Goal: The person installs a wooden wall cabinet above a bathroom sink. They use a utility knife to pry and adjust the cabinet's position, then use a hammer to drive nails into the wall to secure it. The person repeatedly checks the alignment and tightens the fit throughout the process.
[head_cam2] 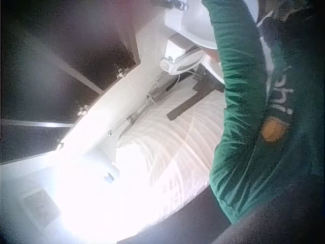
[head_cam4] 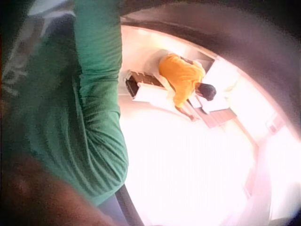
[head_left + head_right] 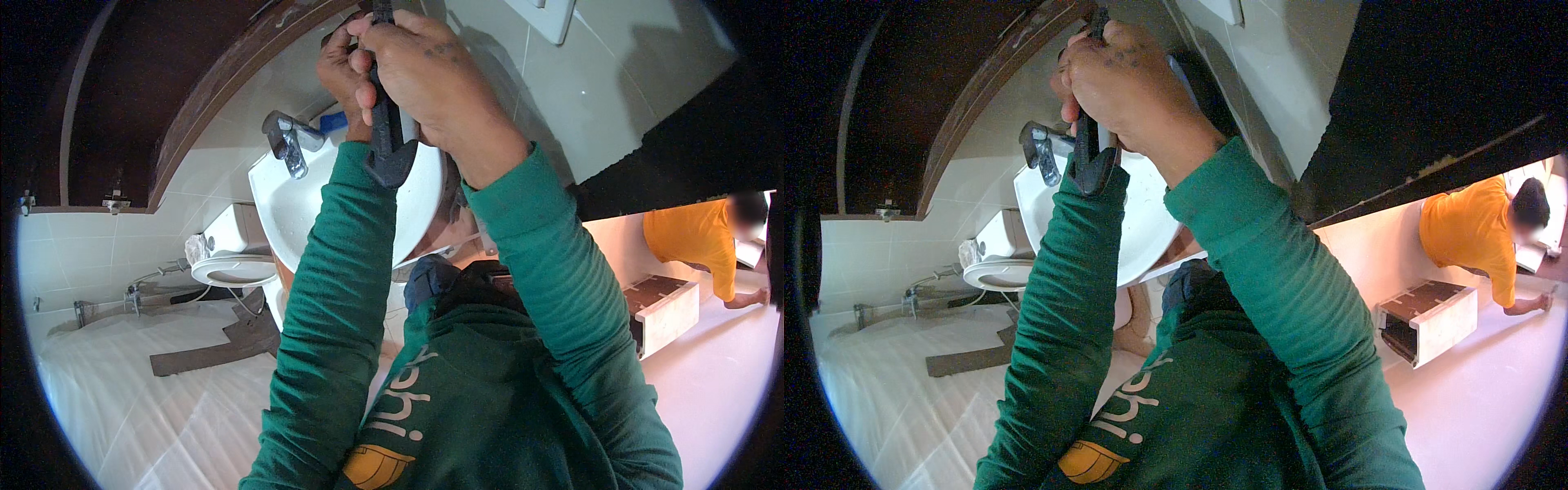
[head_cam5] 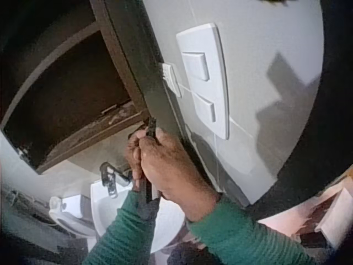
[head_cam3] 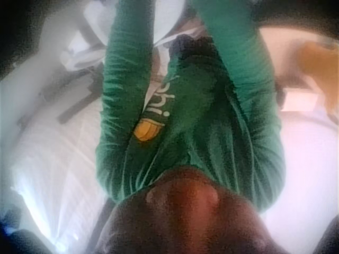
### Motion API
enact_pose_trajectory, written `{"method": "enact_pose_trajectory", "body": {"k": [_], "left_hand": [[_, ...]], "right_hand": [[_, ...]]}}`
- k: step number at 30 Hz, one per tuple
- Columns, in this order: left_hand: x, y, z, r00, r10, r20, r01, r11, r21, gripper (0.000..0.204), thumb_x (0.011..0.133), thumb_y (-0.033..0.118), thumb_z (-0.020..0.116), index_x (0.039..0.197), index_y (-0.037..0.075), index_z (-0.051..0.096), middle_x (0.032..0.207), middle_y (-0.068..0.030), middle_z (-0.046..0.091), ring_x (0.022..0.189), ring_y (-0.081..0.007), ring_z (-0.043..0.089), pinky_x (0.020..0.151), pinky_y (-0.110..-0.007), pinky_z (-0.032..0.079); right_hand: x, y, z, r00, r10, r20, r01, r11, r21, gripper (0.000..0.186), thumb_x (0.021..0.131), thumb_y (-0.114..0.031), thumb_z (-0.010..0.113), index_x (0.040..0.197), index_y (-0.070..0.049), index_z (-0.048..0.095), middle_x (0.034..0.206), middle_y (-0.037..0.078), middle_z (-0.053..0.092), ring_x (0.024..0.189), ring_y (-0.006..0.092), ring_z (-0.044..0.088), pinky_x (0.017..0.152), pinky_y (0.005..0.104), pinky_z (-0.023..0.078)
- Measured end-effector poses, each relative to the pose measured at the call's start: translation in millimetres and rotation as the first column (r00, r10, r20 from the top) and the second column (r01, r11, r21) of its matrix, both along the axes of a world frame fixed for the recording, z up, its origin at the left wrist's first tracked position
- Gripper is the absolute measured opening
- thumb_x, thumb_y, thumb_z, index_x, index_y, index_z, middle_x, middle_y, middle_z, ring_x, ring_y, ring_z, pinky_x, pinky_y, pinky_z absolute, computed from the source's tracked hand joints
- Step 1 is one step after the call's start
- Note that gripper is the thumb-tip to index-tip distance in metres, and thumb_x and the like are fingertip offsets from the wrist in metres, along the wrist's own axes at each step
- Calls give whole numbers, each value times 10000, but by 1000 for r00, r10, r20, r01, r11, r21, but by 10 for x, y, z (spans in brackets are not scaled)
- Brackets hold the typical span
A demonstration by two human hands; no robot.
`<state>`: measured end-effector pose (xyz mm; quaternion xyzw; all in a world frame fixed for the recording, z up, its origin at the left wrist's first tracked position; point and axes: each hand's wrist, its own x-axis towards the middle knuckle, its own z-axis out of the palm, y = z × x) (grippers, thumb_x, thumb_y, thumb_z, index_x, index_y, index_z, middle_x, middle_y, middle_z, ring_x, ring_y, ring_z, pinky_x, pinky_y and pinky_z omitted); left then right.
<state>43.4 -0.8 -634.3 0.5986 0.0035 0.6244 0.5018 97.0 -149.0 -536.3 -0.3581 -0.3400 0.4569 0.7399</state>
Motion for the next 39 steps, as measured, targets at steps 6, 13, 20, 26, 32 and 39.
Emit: {"method": "enact_pose_trajectory", "body": {"k": [6, 13, 20, 26, 32, 39], "left_hand": [[21, 9, 44, 990, -142, 21, 143, 989, -48, 1041, 525, 630, 930, 1181, -122, 633, 1012, -115, 721, 855, -167, 692, 820, -288, 578], [99, 195, -66, 976, -180, 122, 166, 980, 113, 1007, 600, 651, 898, 1208, -108, 635, 1039, -95, 722, 886, -151, 679, 821, -272, 554], [61, -18, -114, 996, -56, 62, 58, 998, -29, 823, 685, 555, 859, 1155, -91, 660, 1001, -90, 725, 861, -144, 677, 795, -271, 548], [67, -38, -129, 1000, 3, 27, -2, 998, -65, 667, 758, 472, 825, 1109, -76, 681, 968, -85, 728, 839, -138, 676, 773, -270, 544], [60, -33, -93, 999, -41, -9, 40, 995, -89, 515, 831, 390, 792, 1063, -61, 703, 936, -81, 731, 818, -132, 675, 752, -269, 539], [-167, -207, -164, 975, 154, -158, -181, 967, -181, 351, 916, 294, 753, 1010, -43, 728, 898, -75, 734, 793, -125, 673, 726, -268, 534]], "right_hand": [[10, 180, -111, 984, -63, 166, 58, 998, 33, 172, 917, -145, 567, 842, 9, 580, 625, 138, 645, 531, 245, 657, 519, 407, 546], [-61, 109, 77, 982, -101, 159, 112, 992, -57, 221, 944, -170, 547, 852, 28, 578, 611, 157, 642, 513, 260, 662, 507, 420, 550], [-109, 211, 31, 987, -87, 135, 93, 995, -34, 263, 970, -179, 511, 872, 57, 568, 627, 185, 657, 510, 276, 667, 501, 423, 555], [-85, 124, 114, 981, -73, 181, 91, 992, -92, 223, 931, -128, 511, 886, 80, 576, 623, 204, 652, 516, 282, 678, 485, 430, 557], [-135, 314, 74, 950, -225, 218, 238, 971, -33, 190, 859, -83, 533, 802, 68, 634, 649, 187, 678, 485, 270, 667, 441, 403, 542], [-375, 568, -26, 889, -21, 458, 122, 974, -193, 261, 903, -214, 623, 854, 42, 636, 682, 159, 665, 574, 246, 680, 533, 412, 557]]}}
